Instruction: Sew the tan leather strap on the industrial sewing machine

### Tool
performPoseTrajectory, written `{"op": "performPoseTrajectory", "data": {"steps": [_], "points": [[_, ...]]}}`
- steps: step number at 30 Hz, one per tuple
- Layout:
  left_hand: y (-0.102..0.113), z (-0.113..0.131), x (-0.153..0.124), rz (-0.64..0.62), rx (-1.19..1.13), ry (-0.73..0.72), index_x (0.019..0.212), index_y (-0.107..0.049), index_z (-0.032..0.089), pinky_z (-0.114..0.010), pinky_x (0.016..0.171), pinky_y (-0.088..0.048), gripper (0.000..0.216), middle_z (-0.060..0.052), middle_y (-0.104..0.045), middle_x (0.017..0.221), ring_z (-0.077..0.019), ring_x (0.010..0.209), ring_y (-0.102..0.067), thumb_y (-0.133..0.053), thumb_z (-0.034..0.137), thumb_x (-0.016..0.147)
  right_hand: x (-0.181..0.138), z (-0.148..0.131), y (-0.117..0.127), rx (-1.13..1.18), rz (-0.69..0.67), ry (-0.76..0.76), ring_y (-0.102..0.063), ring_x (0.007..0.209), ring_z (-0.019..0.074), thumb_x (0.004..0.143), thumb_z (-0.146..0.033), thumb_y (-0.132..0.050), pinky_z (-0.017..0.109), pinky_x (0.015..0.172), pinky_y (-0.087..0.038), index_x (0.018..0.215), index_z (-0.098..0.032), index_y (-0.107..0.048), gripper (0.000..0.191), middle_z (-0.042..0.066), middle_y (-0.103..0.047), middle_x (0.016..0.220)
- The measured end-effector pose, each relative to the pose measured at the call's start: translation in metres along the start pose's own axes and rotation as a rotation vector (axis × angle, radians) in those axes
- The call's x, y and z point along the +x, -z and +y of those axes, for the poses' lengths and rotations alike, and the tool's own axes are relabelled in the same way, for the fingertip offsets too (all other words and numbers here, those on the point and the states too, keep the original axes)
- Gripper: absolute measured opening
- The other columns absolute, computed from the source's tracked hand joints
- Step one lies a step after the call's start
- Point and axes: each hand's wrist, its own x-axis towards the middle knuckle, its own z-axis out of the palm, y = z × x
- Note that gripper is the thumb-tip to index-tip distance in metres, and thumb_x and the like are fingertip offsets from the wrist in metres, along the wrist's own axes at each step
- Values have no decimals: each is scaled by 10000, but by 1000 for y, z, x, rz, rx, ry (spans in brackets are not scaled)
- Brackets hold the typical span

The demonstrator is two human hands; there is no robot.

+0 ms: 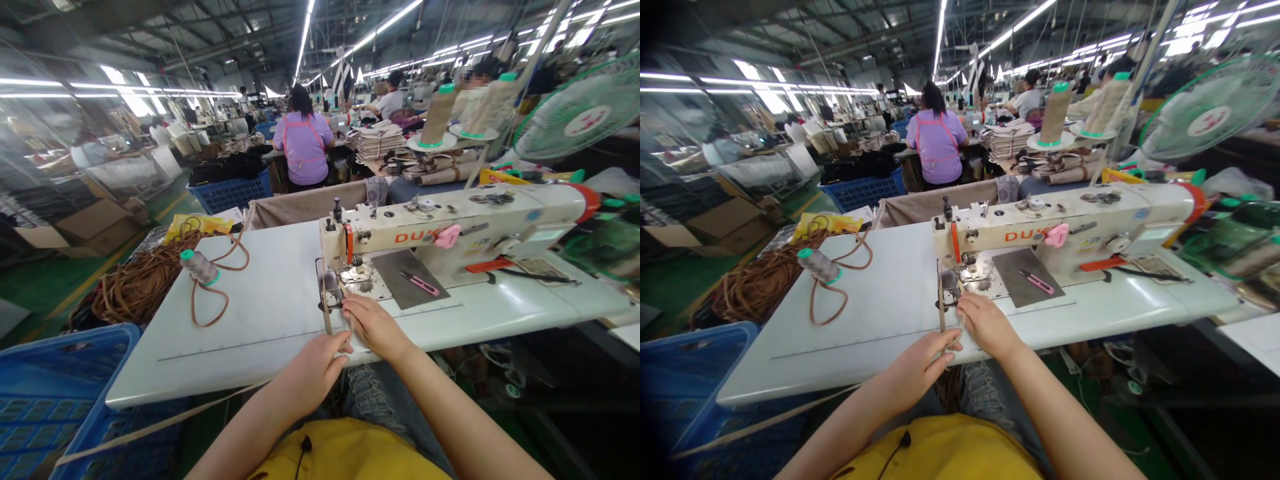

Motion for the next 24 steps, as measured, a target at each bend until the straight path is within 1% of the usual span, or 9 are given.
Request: {"op": "performPoseTrajectory", "data": {"steps": [4, 8, 10, 13, 17, 21, 24], "points": [[4, 11, -7, -39, -1, 32, 1374, -649, 179, -411, 1097, -507, 380, -130, -739, 1293, -259, 1204, -665, -489, 239, 1034, -1, -2, -1, -57, -35, 9, -677, 1235, 266, 1090, -264, -495, 484, 1065, -567, 1205, -182, -709, 257, 140, -747, 1251], [9, 19, -16, -78, -34, 35, 1390, -643, 151, -396, 1121, -485, 393, -133, -744, 1303, -254, 1216, -664, -499, 231, 1034, -1, -1, -2, -76, -44, 0, -675, 1242, 268, 1085, -267, -495, 489, 1055, -577, 1250, -193, -709, 279, 143, -744, 1267], [11, 21, -19, -98, -55, 25, 1374, -654, 142, -378, 1109, -489, 381, -132, -750, 1291, -248, 1193, -676, -499, 232, 1038, -1, -1, -2, -79, -45, -4, -675, 1239, 267, 1087, -272, -492, 488, 1062, -574, 1253, -194, -705, 281, 140, -743, 1271], [14, 23, -23, -130, -68, -4, 1337, -673, 153, -354, 1072, -506, 352, -112, -764, 1246, -242, 1150, -694, -503, 226, 1037, -1, -2, -1, -84, -63, 1, -674, 1233, 266, 1091, -277, -487, 483, 1071, -567, 1227, -188, -704, 271, 135, -740, 1273], [16, 24, -26, -166, -41, -46, 1339, -663, 175, -348, 1049, -513, 341, -96, -771, 1226, -249, 1137, -703, -519, 226, 1035, -2, -4, 1, -115, -71, 15, -676, 1215, 277, 1082, -286, -510, 487, 1058, -568, 1204, -184, -701, 249, 134, -744, 1249], [17, 31, -28, -229, 13, -131, 1293, -676, 205, -334, 1000, -525, 294, -87, -777, 1192, -247, 1097, -718, -511, 268, 1059, -3, -7, 2, -168, -67, 35, -675, 1201, 290, 1076, -299, -527, 496, 1052, -565, 1186, -179, -702, 239, 132, -748, 1217], [16, 37, -28, -285, 39, -182, 1283, -678, 224, -319, 973, -532, 278, -82, -777, 1197, -241, 1086, -724, -521, 277, 1060, -3, -8, 0, -206, -55, 43, -678, 1198, 286, 1080, -295, -521, 493, 1058, -563, 1198, -181, -709, 249, 133, -742, 1240]]}}
